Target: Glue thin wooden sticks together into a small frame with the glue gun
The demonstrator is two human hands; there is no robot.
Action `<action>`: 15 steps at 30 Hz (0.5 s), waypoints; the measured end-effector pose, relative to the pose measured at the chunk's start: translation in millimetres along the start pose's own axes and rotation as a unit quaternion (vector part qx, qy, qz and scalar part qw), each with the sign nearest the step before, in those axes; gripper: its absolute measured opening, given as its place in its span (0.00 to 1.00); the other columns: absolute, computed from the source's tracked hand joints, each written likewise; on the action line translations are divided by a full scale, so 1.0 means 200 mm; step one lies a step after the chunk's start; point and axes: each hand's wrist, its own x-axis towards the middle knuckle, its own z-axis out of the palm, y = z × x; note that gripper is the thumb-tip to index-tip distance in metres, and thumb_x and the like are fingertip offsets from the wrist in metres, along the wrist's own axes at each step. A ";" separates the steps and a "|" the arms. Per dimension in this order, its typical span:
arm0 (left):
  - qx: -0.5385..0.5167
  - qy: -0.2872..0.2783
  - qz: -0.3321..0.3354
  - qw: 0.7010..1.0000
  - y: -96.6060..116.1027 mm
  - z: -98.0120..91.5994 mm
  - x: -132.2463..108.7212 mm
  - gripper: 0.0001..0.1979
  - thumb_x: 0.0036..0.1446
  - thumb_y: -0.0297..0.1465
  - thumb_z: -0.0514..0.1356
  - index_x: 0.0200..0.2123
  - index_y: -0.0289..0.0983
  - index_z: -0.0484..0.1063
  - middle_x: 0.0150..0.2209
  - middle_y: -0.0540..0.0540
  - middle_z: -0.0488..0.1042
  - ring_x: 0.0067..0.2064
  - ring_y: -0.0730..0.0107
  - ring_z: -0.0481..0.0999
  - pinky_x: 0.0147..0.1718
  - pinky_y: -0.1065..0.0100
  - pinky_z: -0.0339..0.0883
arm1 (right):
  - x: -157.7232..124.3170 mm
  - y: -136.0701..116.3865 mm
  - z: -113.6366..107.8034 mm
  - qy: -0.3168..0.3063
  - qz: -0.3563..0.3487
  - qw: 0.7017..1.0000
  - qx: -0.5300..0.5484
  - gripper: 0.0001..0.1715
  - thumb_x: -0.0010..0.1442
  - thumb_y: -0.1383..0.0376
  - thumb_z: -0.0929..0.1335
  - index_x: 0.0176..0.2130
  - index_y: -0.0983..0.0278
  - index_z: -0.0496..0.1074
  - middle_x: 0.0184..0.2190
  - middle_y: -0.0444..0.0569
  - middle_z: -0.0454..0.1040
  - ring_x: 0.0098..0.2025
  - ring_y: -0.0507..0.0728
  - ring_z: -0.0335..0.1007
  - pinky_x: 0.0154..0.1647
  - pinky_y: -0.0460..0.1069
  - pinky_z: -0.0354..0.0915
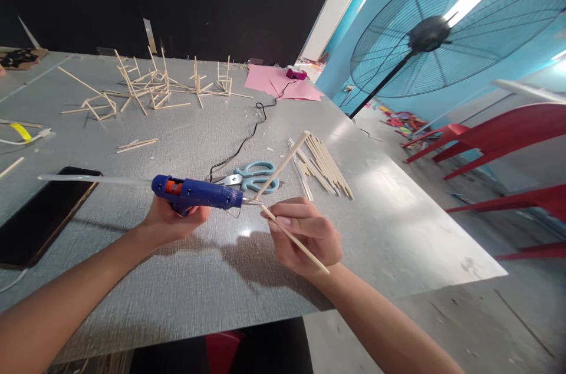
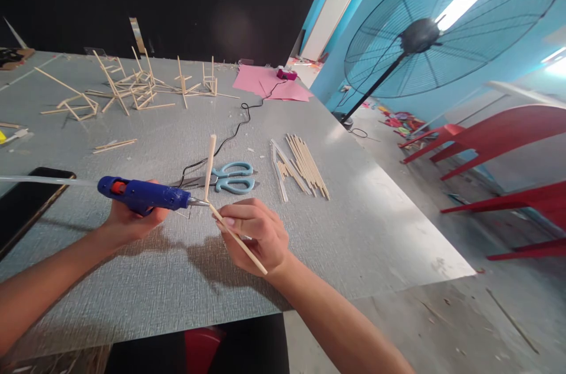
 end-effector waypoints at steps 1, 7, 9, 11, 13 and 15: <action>-0.009 0.010 -0.006 1.000 0.00 0.01 -0.01 0.11 0.49 0.22 0.57 0.24 0.40 0.57 0.20 0.54 0.60 0.26 0.75 0.70 0.33 0.71 0.79 | 0.00 0.00 0.00 0.000 0.000 1.000 0.001 0.22 0.61 0.81 0.70 0.52 0.64 0.73 0.36 0.49 0.80 0.34 0.55 0.80 0.25 0.49 0.77; -0.024 0.011 0.000 1.000 0.00 0.00 -0.02 0.11 0.49 0.20 0.56 0.27 0.41 0.59 0.21 0.57 0.64 0.25 0.78 0.72 0.32 0.75 0.77 | 0.02 -0.01 0.00 0.005 0.000 1.000 -0.008 0.19 0.63 0.80 0.69 0.50 0.64 0.73 0.35 0.49 0.80 0.32 0.54 0.79 0.25 0.48 0.77; -0.056 0.011 -0.004 0.998 0.01 -0.01 -0.01 0.11 0.49 0.20 0.57 0.28 0.41 0.58 0.21 0.58 0.64 0.24 0.78 0.73 0.33 0.74 0.77 | 0.03 -0.01 0.00 0.005 0.004 1.000 -0.012 0.18 0.63 0.79 0.69 0.49 0.62 0.73 0.34 0.47 0.80 0.31 0.53 0.79 0.25 0.48 0.77; -0.095 0.026 -0.024 0.995 0.01 -0.02 0.00 0.11 0.50 0.20 0.57 0.28 0.42 0.59 0.21 0.57 0.65 0.25 0.77 0.74 0.32 0.73 0.78 | 0.03 -0.01 -0.01 0.001 0.011 1.000 -0.012 0.17 0.63 0.79 0.69 0.48 0.62 0.73 0.34 0.47 0.79 0.31 0.54 0.79 0.25 0.48 0.77; -0.112 0.027 -0.030 0.993 0.01 -0.02 -0.01 0.11 0.51 0.20 0.57 0.29 0.42 0.60 0.21 0.57 0.66 0.25 0.76 0.75 0.33 0.72 0.78 | 0.03 -0.02 -0.01 -0.001 0.016 1.000 -0.007 0.18 0.62 0.80 0.69 0.48 0.63 0.73 0.35 0.48 0.79 0.32 0.54 0.79 0.26 0.49 0.77; -0.110 0.034 -0.034 0.993 0.01 0.00 -0.02 0.09 0.52 0.21 0.57 0.30 0.42 0.62 0.22 0.56 0.67 0.26 0.75 0.76 0.32 0.72 0.78 | 0.03 -0.02 -0.01 0.001 0.019 1.000 -0.002 0.19 0.61 0.81 0.69 0.48 0.64 0.72 0.35 0.49 0.79 0.32 0.54 0.79 0.28 0.49 0.77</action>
